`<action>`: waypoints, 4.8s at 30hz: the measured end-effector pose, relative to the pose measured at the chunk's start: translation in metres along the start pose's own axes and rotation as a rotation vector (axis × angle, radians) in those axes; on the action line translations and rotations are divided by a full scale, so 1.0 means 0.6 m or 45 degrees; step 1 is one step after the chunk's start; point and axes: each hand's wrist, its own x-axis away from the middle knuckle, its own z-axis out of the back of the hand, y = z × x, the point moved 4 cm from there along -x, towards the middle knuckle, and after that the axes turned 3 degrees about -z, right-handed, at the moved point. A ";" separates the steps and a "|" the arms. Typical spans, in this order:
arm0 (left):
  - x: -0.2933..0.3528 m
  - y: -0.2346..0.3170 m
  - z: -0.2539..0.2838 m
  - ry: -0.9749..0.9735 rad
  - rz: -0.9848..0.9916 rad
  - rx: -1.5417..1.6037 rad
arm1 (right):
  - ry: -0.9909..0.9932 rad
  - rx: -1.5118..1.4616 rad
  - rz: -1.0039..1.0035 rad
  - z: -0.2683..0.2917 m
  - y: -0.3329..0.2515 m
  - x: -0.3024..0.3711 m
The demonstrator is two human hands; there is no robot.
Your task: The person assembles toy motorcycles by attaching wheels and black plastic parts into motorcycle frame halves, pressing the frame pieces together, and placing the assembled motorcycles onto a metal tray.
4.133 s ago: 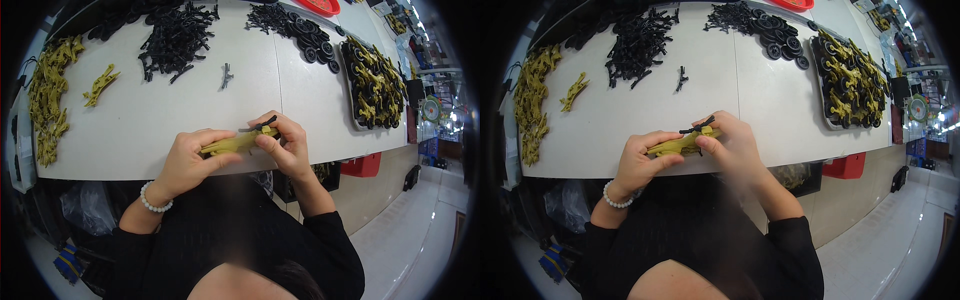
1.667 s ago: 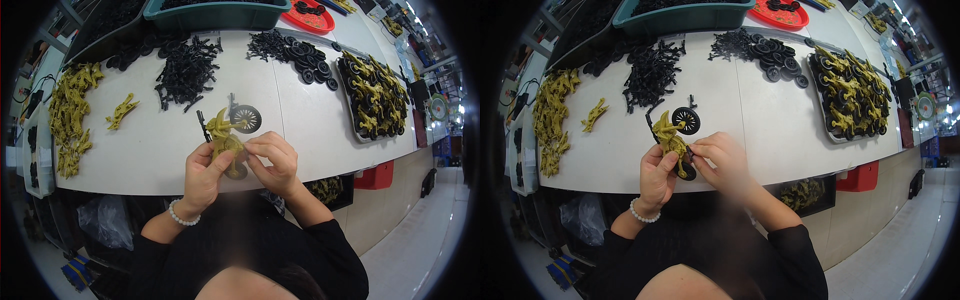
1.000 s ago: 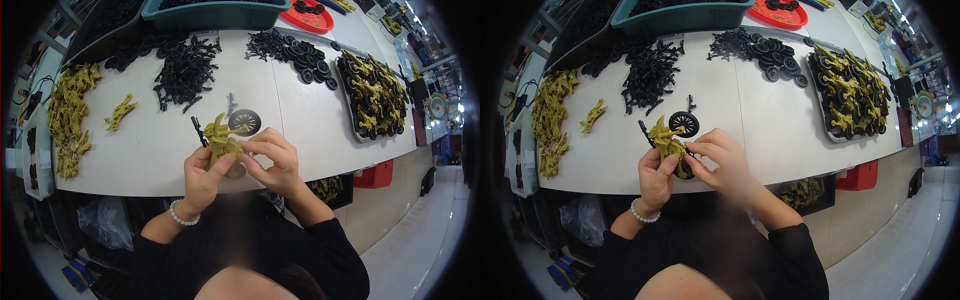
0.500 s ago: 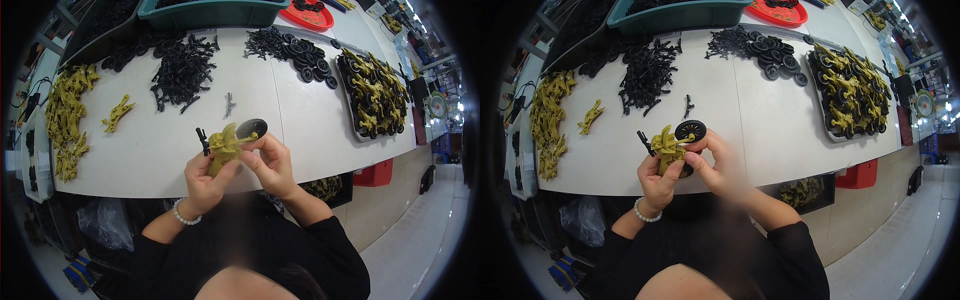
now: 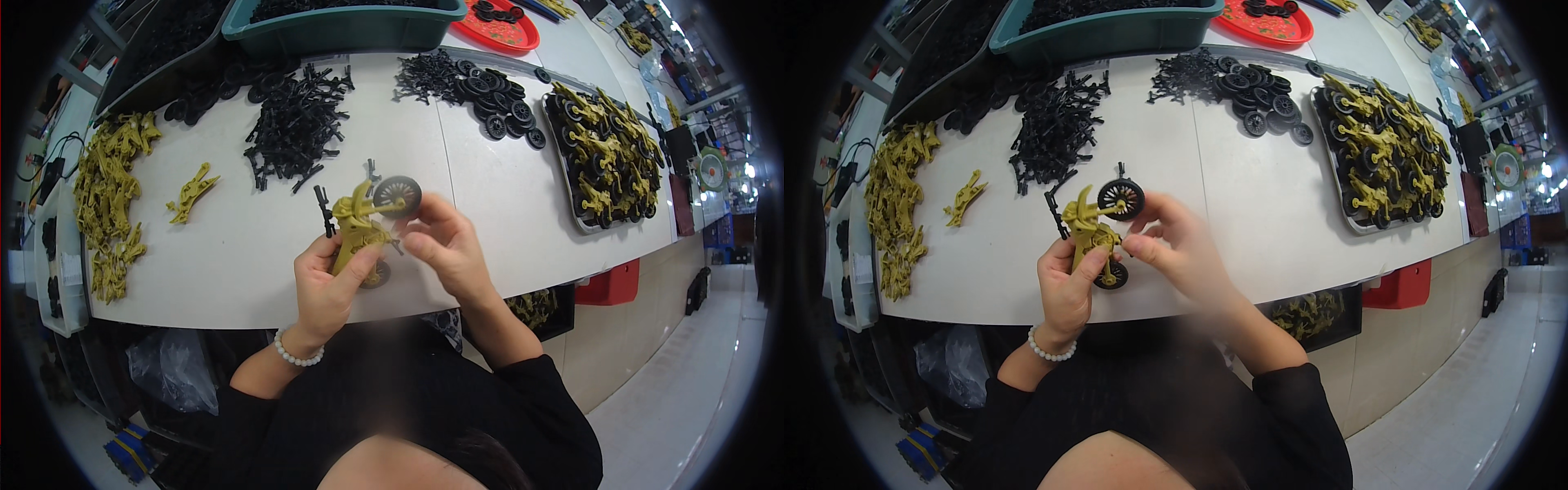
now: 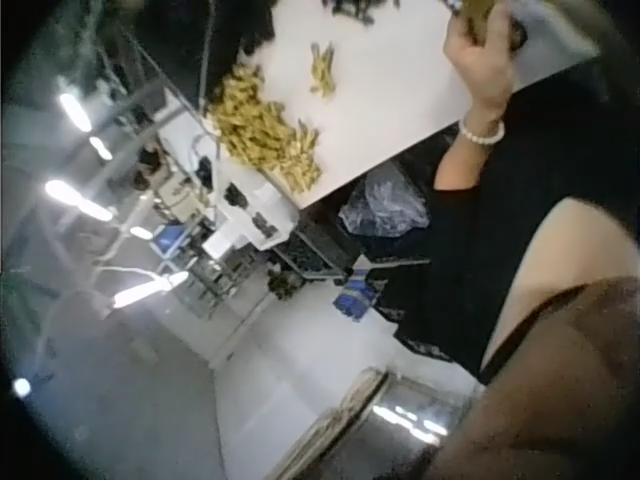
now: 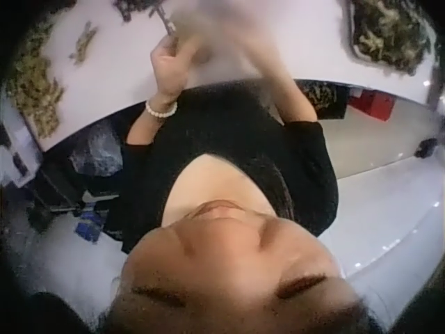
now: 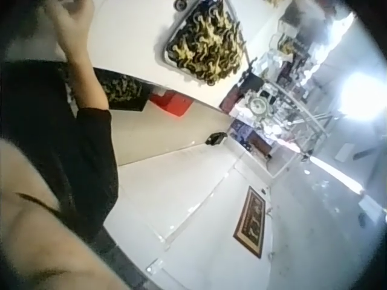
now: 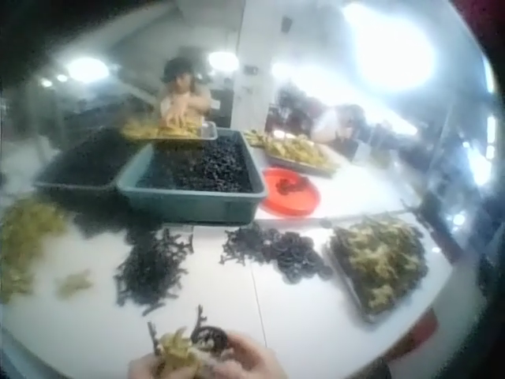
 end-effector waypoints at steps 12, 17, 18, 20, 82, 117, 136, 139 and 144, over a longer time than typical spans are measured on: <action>0.000 0.034 -0.040 -0.517 -0.410 -0.970 | -0.097 0.720 0.293 0.031 -0.052 0.039; -0.013 0.022 -0.063 -0.597 -0.252 -0.943 | 0.183 0.507 0.330 0.118 -0.064 0.059; -0.014 0.032 -0.067 -0.566 -0.268 -0.938 | 0.290 0.146 0.271 0.157 -0.077 0.067; -0.016 0.036 -0.069 -0.538 -0.293 -0.937 | 0.648 0.233 0.594 0.261 -0.131 0.098; -0.002 -0.007 -0.029 -0.524 -0.385 -1.195 | 1.228 2.374 0.347 0.367 -0.103 0.126; 0.077 0.032 0.077 -0.210 -0.612 -1.640 | 1.837 2.208 -0.337 0.683 -0.262 0.030; 0.069 -0.019 0.083 -0.099 -0.662 -2.197 | 0.681 -0.257 0.175 0.571 -0.255 -0.485; 0.094 0.011 0.077 -0.027 -0.621 -2.275 | 0.311 -0.657 0.150 0.512 -0.256 -0.467; 0.069 0.002 0.073 -0.075 -0.664 -2.171 | 0.456 -0.240 0.194 0.578 -0.254 -0.265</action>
